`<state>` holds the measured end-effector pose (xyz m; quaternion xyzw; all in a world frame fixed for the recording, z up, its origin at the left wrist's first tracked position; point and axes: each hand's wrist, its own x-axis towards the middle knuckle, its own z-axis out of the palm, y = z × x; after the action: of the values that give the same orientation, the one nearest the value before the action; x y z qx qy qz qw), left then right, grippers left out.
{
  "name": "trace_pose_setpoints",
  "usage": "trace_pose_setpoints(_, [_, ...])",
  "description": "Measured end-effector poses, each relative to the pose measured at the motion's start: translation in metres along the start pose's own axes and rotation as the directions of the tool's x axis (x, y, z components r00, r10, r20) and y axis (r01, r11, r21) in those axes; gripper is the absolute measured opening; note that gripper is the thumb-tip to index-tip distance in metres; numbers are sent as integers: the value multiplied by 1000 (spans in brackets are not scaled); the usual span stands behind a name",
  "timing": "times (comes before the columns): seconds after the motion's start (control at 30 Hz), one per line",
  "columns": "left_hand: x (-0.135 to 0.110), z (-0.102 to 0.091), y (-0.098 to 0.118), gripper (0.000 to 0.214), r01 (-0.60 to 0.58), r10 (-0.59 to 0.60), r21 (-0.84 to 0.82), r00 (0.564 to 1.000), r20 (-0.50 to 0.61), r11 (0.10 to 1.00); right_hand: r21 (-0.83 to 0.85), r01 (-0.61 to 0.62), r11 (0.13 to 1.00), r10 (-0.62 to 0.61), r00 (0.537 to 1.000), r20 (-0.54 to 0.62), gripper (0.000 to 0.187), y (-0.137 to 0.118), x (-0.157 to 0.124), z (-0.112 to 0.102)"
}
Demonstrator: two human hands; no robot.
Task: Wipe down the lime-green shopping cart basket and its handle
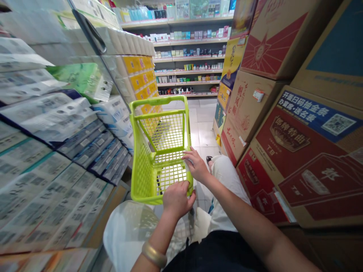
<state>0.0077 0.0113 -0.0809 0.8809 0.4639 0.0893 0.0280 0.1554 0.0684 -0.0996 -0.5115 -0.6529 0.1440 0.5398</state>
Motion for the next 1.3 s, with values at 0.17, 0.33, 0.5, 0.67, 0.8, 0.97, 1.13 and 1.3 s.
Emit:
trace_pose_setpoints(0.17, [0, -2, -2, 19, 4, -4, -4, 1000, 6, 1000, 20, -66, 998, 66, 998, 2, 21, 0, 6, 0])
trace_pose_setpoints(0.33, [-1, -2, -2, 21, 7, -7, 3, 1000, 5, 1000, 42, -28, 999, 26, 999, 47, 21, -23, -51, -9])
trace_pose_setpoints(0.5, [-2, -1, 0, 21, 6, -6, -3, 1000, 14, 1000, 8, 0, 1000, -1, 998, 63, 23, -22, -51, -8])
trace_pose_setpoints(0.67, [-1, 0, -2, 19, -3, 3, -9, 1000, 10, 1000, -42, -52, 998, 53, 998, 34, 25, -2, 5, 0])
trace_pose_setpoints(0.8, [0, -1, -3, 19, -1, 1, -8, 1000, 7, 1000, -31, -97, 995, 97, 995, 14, 26, -3, 8, 0])
trace_pose_setpoints(0.97, [0, -3, -4, 21, 1, -1, 2, 1000, 2, 1000, -4, -66, 998, 66, 996, 66, 24, -25, -49, -6])
trace_pose_setpoints(1.13, [-2, -4, -2, 24, 3, -3, 1, 1000, 9, 1000, -10, -36, 999, 37, 997, 68, 26, -28, -69, -7])
trace_pose_setpoints(1.3, [-5, -7, 2, 20, 12, -13, 4, 999, 38, 1000, -56, -19, 998, 24, 995, 92, 26, -10, -19, -5])
